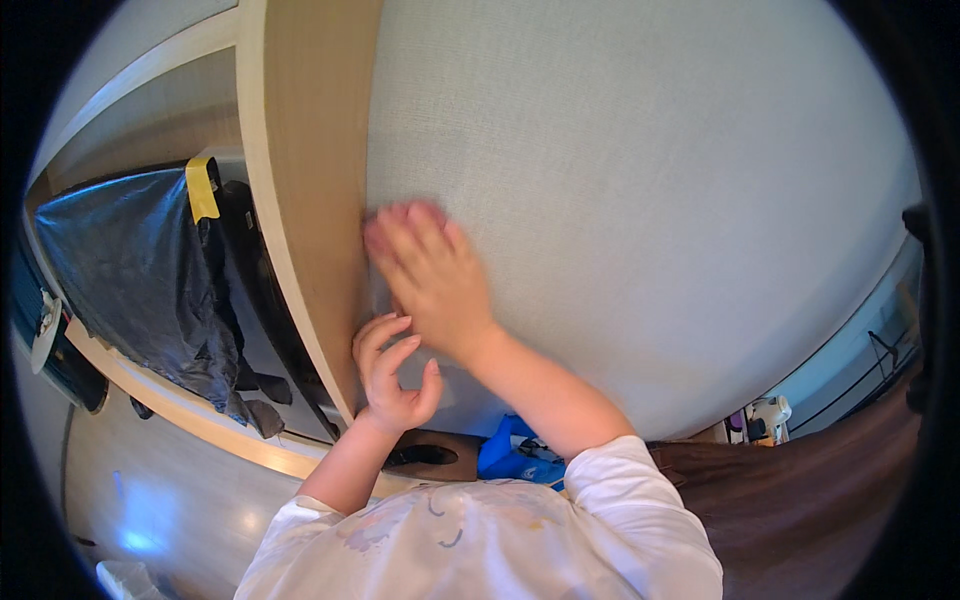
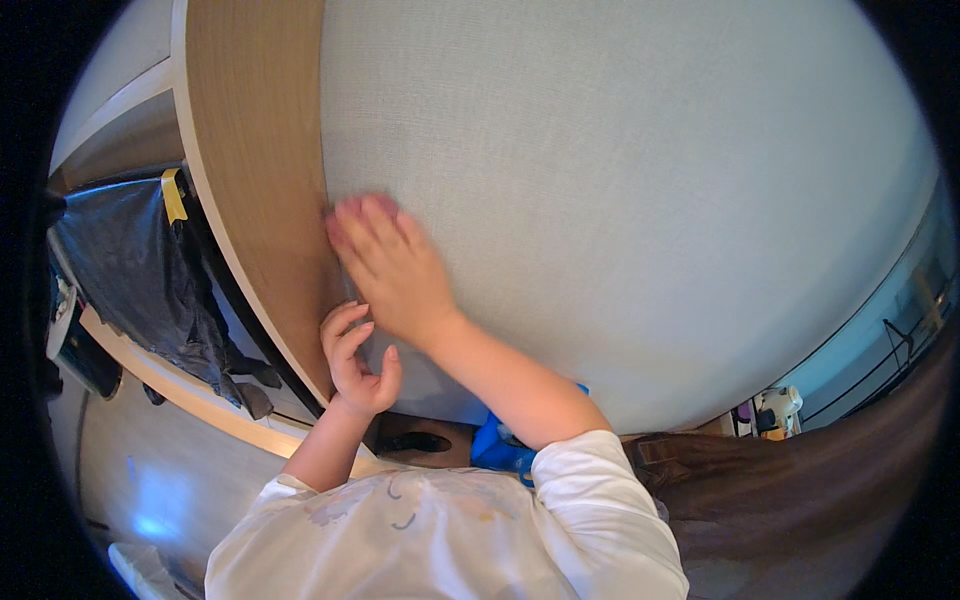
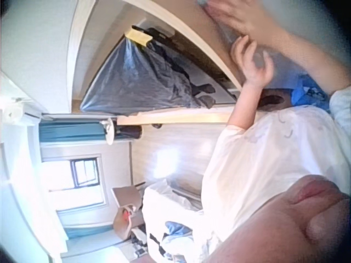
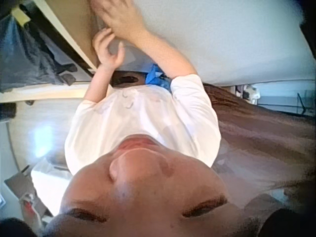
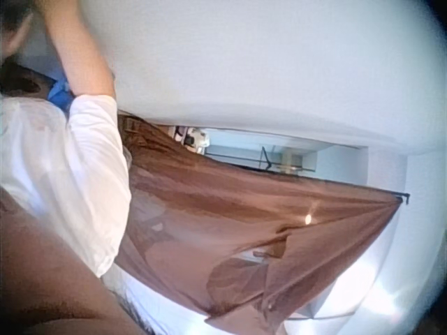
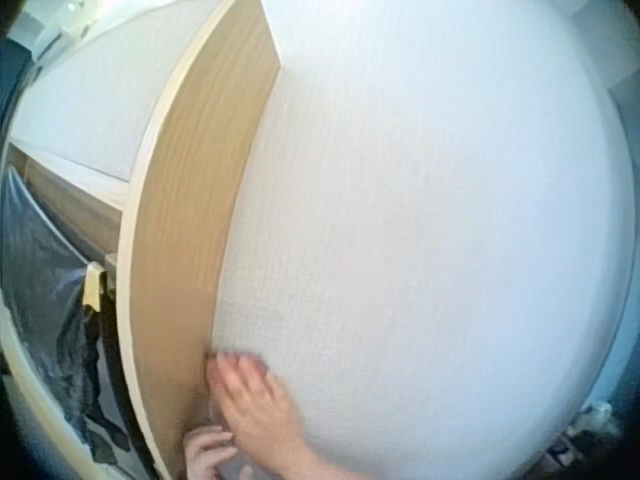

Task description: The person wipes a white wall and a wooden cabinet using a pink cloth. They briefly move a remote control and a blue bag to access the wall, then continue wiping the wall and cabinet surfaces.

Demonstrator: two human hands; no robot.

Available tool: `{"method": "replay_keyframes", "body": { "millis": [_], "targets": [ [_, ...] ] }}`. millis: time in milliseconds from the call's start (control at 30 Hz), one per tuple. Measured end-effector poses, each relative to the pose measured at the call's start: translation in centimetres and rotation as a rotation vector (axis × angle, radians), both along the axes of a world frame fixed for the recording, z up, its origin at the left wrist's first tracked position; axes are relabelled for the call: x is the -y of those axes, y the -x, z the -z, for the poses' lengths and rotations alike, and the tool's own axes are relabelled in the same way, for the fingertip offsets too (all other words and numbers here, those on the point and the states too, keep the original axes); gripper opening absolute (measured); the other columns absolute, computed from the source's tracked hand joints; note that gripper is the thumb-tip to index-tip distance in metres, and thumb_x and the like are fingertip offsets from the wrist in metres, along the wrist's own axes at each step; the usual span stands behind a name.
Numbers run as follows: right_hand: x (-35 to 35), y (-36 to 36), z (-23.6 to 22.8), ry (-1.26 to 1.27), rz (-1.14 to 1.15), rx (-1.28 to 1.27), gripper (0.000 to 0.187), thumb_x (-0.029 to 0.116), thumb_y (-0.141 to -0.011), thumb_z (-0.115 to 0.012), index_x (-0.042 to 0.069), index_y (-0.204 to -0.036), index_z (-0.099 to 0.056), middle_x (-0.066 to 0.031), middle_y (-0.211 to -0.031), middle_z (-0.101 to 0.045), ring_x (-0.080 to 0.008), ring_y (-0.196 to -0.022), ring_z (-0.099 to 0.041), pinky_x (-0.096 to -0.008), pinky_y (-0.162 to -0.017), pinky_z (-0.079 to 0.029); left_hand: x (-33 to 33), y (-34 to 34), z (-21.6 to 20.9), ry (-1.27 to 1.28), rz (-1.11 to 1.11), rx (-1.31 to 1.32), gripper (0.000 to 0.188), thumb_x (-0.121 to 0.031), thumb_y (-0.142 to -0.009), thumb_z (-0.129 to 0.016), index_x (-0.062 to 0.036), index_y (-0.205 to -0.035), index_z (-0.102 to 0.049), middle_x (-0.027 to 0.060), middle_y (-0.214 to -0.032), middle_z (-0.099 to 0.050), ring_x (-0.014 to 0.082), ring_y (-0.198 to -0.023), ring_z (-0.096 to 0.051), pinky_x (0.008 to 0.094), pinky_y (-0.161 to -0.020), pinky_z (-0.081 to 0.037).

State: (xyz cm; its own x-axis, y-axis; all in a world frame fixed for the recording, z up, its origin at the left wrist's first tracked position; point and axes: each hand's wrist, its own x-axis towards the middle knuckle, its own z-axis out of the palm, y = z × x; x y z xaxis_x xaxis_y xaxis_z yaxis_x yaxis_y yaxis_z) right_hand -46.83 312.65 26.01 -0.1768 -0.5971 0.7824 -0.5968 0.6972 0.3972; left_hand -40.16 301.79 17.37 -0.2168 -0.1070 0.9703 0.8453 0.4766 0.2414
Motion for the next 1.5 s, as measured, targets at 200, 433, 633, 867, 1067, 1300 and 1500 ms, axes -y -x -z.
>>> {"method": "replay_keyframes", "body": {
  "millis": [200, 433, 633, 867, 1067, 1300, 1500],
  "targets": [
    [-2.9, -1.5, 4.9, -0.100, -0.058, -0.004, 0.050, 0.025, -0.091, -0.051, 0.012, -0.138, -0.061, -0.0080, -0.155, -0.046, -0.0262, -0.149, -0.033, -0.0470, -0.120, -0.021, 0.0, 0.1, 0.3, 0.018, -0.004, 0.000, 0.048, -0.004, -0.076, -0.070, -0.0051, -0.121, -0.055, 0.0194, -0.127, -0.056, 0.0397, -0.117, -0.054, 0.0505, -0.101, -0.044],
    [-4.3, -0.3, -0.7, 0.242, 0.045, -0.016, 0.046, 0.021, -0.089, -0.057, 0.016, -0.135, -0.064, -0.0041, -0.157, -0.045, -0.0285, -0.149, -0.034, -0.0497, -0.122, -0.016, -1.8, 0.5, 0.1, 0.020, 0.001, -0.001, 0.046, -0.006, -0.078, -0.069, -0.0051, -0.121, -0.054, 0.0192, -0.127, -0.056, 0.0389, -0.115, -0.054, 0.0517, -0.100, -0.044],
    [-7.0, -2.6, 5.3, -0.089, -0.031, 0.055, 0.051, 0.020, -0.085, -0.060, 0.019, -0.136, -0.064, -0.0041, -0.157, -0.044, -0.0276, -0.149, -0.034, -0.0509, -0.121, -0.018, -2.5, 1.0, -0.3, 0.043, -0.002, -0.015, 0.045, -0.006, -0.078, -0.068, -0.0055, -0.122, -0.054, 0.0183, -0.127, -0.057, 0.0390, -0.115, -0.053, 0.0513, -0.100, -0.044],
    [-12.4, -1.9, 0.0, 0.318, 0.239, 0.009, 0.051, 0.018, -0.082, -0.062, 0.023, -0.133, -0.067, -0.0050, -0.159, -0.041, -0.0314, -0.153, -0.026, -0.0524, -0.123, -0.012, -3.6, 1.6, -0.7, 0.047, -0.012, 0.035, 0.047, -0.005, -0.077, -0.069, -0.0056, -0.121, -0.054, 0.0182, -0.127, -0.056, 0.0394, -0.115, -0.053, 0.0505, -0.100, -0.043],
    [-11.1, -2.0, 3.6, 0.147, 0.068, -0.031, 0.054, 0.021, -0.083, -0.064, 0.023, -0.137, -0.064, -0.0022, -0.159, -0.042, -0.0289, -0.151, -0.031, -0.0536, -0.122, -0.015, -5.1, 1.8, -0.1, 0.084, 0.001, 0.058, 0.049, -0.007, -0.075, -0.071, -0.0069, -0.121, -0.055, 0.0185, -0.128, -0.056, 0.0398, -0.116, -0.053, 0.0513, -0.102, -0.041],
    [-17.3, -3.6, 4.9, 0.218, 0.180, -0.064, 0.055, 0.018, -0.080, -0.064, 0.023, -0.135, -0.066, -0.0075, -0.158, -0.042, -0.0353, -0.151, -0.028, -0.0583, -0.122, -0.011, -6.5, 2.4, -1.0, 0.140, 0.017, 0.066, 0.050, -0.007, -0.075, -0.071, -0.0060, -0.122, -0.054, 0.0196, -0.130, -0.055, 0.0419, -0.120, -0.052, 0.0521, -0.103, -0.040],
    [-19.8, -2.6, 0.5, 0.491, 0.236, -0.107, 0.059, 0.012, -0.079, -0.063, 0.020, -0.137, -0.065, -0.0132, -0.160, -0.038, -0.0403, -0.153, -0.022, -0.0583, -0.121, -0.010, -9.2, 2.3, -1.0, 0.151, 0.057, 0.066, 0.050, -0.008, -0.076, -0.070, -0.0060, -0.123, -0.054, 0.0202, -0.132, -0.054, 0.0440, -0.126, -0.049, 0.0561, -0.106, -0.038]
  ]
}}
